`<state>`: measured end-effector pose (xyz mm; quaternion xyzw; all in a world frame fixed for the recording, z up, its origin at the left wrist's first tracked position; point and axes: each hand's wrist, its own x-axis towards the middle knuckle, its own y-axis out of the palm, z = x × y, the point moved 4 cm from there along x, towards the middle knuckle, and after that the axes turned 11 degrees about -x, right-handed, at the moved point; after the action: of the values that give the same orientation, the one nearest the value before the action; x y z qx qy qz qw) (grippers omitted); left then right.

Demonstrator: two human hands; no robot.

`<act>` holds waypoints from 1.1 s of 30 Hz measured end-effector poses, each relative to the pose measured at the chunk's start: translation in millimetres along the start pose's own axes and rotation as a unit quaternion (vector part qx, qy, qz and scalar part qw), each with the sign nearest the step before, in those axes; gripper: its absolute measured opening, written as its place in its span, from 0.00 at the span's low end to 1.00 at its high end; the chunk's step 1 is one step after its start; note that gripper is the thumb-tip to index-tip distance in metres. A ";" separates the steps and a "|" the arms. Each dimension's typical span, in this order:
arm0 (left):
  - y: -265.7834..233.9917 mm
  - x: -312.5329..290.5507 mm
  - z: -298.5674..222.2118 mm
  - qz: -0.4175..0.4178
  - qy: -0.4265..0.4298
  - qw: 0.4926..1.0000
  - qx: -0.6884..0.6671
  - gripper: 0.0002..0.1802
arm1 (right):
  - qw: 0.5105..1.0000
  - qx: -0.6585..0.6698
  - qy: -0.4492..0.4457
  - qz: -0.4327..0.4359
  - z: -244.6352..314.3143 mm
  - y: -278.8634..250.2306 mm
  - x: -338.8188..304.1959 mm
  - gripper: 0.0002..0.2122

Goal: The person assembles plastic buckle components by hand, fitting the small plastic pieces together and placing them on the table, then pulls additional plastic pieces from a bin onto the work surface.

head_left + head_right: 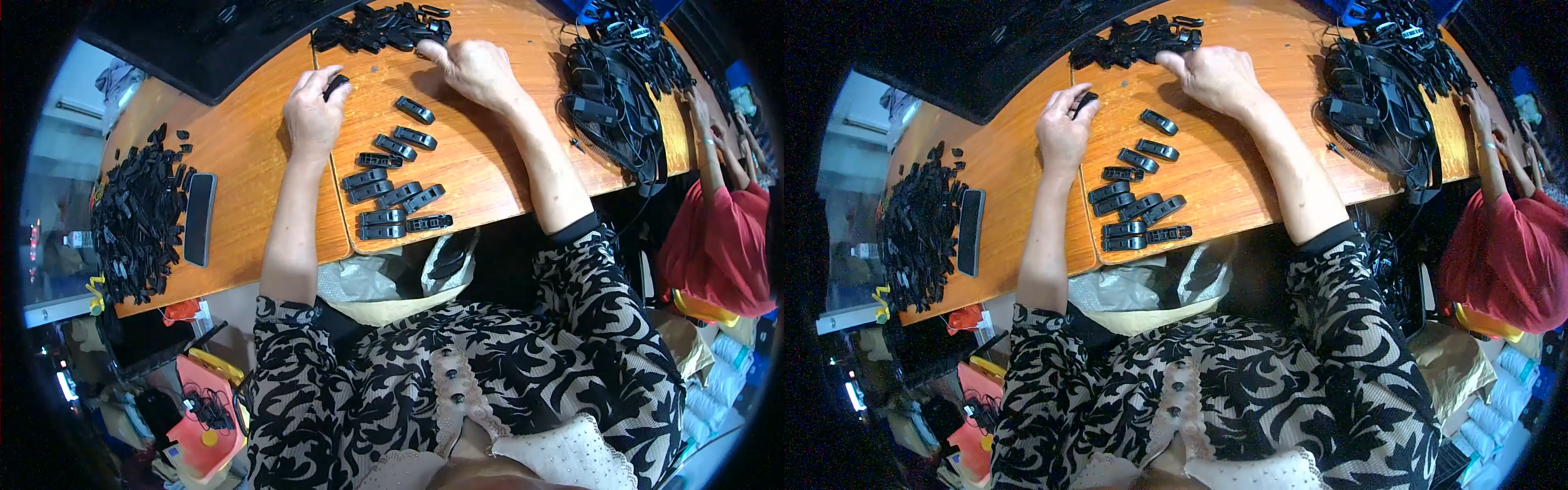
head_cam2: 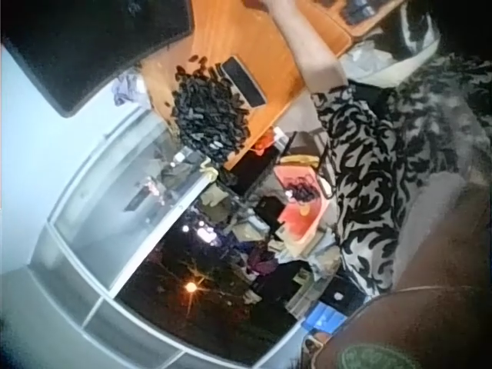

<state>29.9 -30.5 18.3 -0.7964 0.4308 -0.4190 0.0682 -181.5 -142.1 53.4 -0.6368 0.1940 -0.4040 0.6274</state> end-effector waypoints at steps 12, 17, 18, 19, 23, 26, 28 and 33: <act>-1.2 5.1 14.1 -0.002 -0.049 0.996 -0.074 0.13 | 0.917 0.112 -0.218 -0.314 82.6 26.8 14.7 0.16; -3.8 -1.4 3.2 -0.003 -0.131 0.989 -0.068 0.13 | 0.887 0.408 -0.089 -0.195 69.8 35.5 11.3 0.16; -9.0 -5.8 14.0 -0.014 -0.157 0.978 -0.137 0.14 | 0.919 0.342 -0.054 -0.187 64.2 33.9 10.5 0.14; -10.1 -7.4 17.9 -0.019 -0.158 0.978 -0.134 0.14 | 0.964 0.229 -0.030 -0.133 54.1 20.3 6.0 0.12; -2.5 -8.8 18.4 0.021 -0.164 0.960 -0.227 0.16 | 0.988 -0.113 -0.017 -0.104 23.6 17.1 4.7 0.10; 7.3 -7.7 6.2 0.058 -0.190 0.952 -0.232 0.17 | 0.994 -0.078 0.003 -0.079 9.8 35.0 8.7 0.10; 3.9 -8.8 3.6 0.053 -0.182 0.953 -0.236 0.16 | 0.997 -0.025 -0.049 -0.058 23.6 31.3 6.5 0.10; 3.9 -5.9 -0.8 0.045 -0.084 0.970 -0.225 0.14 | 0.986 0.015 -0.134 -0.097 47.6 29.7 0.9 0.11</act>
<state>25.3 -28.3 13.4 -0.8037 0.5418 -0.2393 -0.0577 -137.2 -116.2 30.6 -0.6914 0.0398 -0.3767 0.6152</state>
